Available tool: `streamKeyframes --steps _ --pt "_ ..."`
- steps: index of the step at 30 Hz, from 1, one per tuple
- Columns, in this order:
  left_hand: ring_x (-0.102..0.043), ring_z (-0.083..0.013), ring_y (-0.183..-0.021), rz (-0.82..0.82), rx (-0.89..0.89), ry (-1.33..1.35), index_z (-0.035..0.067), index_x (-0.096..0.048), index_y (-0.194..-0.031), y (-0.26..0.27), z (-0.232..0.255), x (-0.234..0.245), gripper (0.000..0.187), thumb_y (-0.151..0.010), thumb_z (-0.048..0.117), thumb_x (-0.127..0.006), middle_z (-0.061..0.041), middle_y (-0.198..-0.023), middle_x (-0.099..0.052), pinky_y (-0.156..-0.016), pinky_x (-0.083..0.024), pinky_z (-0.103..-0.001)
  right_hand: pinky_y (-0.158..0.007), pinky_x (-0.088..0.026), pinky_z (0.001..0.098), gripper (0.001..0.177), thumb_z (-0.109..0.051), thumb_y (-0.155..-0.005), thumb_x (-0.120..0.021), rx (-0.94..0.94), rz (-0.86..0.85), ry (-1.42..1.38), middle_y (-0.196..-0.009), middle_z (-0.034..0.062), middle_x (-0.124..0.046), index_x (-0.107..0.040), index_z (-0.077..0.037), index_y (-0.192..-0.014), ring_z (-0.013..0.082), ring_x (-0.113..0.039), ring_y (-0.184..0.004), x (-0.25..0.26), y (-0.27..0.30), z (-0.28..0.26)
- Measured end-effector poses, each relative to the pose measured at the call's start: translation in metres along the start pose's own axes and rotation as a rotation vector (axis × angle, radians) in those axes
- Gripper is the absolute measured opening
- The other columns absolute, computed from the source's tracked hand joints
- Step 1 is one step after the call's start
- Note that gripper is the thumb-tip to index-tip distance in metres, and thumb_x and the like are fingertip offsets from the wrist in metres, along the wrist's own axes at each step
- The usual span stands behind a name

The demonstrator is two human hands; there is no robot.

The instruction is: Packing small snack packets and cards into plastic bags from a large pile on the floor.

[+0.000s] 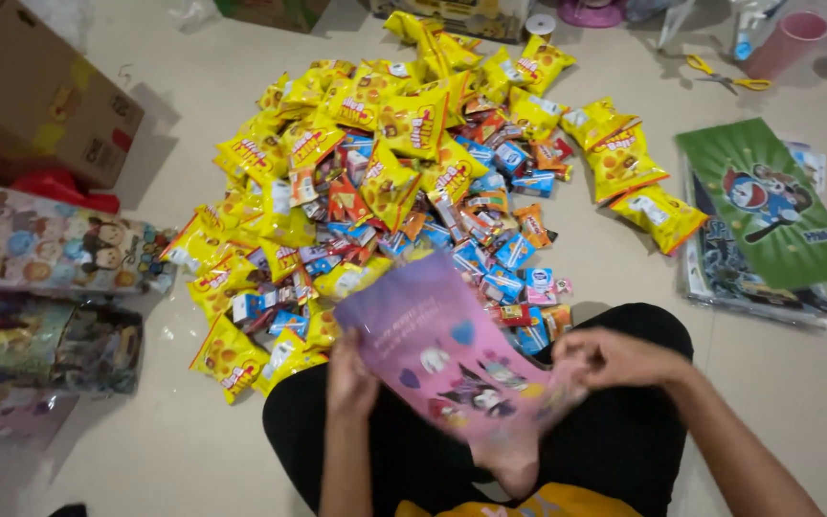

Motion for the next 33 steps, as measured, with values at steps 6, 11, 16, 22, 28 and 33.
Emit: streamKeyframes --steps 6,11,16,22,28,33 --pt "-0.071 -0.0203 -0.099 -0.125 -0.316 -0.102 0.009 -0.066 -0.11 0.005 0.087 -0.011 0.013 -0.097 0.01 -0.067 -0.006 -0.103 -0.072 -0.095 -0.057 -0.036 -0.121 -0.024 0.0644 0.033 -0.01 -0.071 -0.079 -0.074 0.456 0.881 -0.109 0.0151 -0.078 -0.082 -0.008 -0.104 0.053 -0.053 -0.123 0.085 -0.028 0.019" --pt "-0.07 -0.0219 -0.092 -0.247 -0.485 -0.164 -0.001 -0.071 -0.096 0.036 0.104 -0.025 0.028 -0.074 0.004 -0.086 -0.013 -0.091 -0.072 -0.093 -0.057 -0.038 -0.122 -0.005 0.0703 0.019 -0.019 -0.083 -0.075 0.322 0.877 0.893 -0.112 0.0083 -0.074 -0.077 -0.018 -0.101 0.0365 -0.058 -0.127 0.123 -0.03 -0.018" --pt "-0.07 -0.0325 -0.07 -0.757 -0.653 -0.463 0.0 -0.078 -0.07 0.102 0.112 -0.125 0.025 -0.066 0.019 -0.094 -0.013 -0.064 -0.068 -0.097 -0.048 -0.052 -0.123 -0.011 0.043 0.025 -0.024 -0.098 -0.065 0.412 1.142 0.848 -0.158 -0.006 -0.052 -0.075 -0.045 -0.109 0.0264 -0.036 -0.151 0.14 -0.035 -0.048" --pt "-0.067 -0.018 -0.069 -0.445 -0.621 -0.734 0.006 -0.08 -0.086 0.047 0.074 -0.117 0.019 -0.07 0.004 -0.091 -0.006 -0.074 -0.071 -0.076 -0.056 -0.033 -0.115 -0.019 0.0669 0.091 0.015 -0.073 -0.055 0.298 0.596 0.832 -0.163 0.0246 -0.034 -0.039 -0.015 -0.158 0.0526 -0.028 -0.147 0.072 -0.061 -0.044" --pt "-0.073 -0.0177 -0.078 -0.362 -0.4 -0.593 -0.001 -0.078 -0.099 -0.001 0.017 -0.092 0.023 -0.079 -0.012 -0.078 -0.014 -0.082 -0.076 -0.08 -0.059 -0.034 -0.107 -0.042 0.0551 0.045 -0.012 -0.074 -0.086 0.359 0.554 0.4 -0.133 0.02 -0.068 -0.076 -0.008 -0.118 0.0438 -0.061 -0.123 0.052 -0.074 -0.001" --pt "-0.071 -0.016 -0.087 -0.278 -0.356 -0.748 0.006 -0.079 -0.107 -0.022 -0.02 -0.061 0.033 -0.076 -0.002 -0.087 -0.012 -0.088 -0.078 -0.085 -0.057 -0.034 -0.089 -0.049 0.034 0.021 -0.015 -0.069 -0.094 0.214 0.747 0.178 -0.095 0.0056 -0.073 -0.079 -0.011 -0.084 0.0205 -0.067 -0.091 0.071 -0.077 0.064"
Point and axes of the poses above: each hand's wrist, its own y-axis away from the middle knuckle, its own x-axis out of the back of the hand, z = x × y, the point moved 10 cm from there along -y, towards the middle knuckle
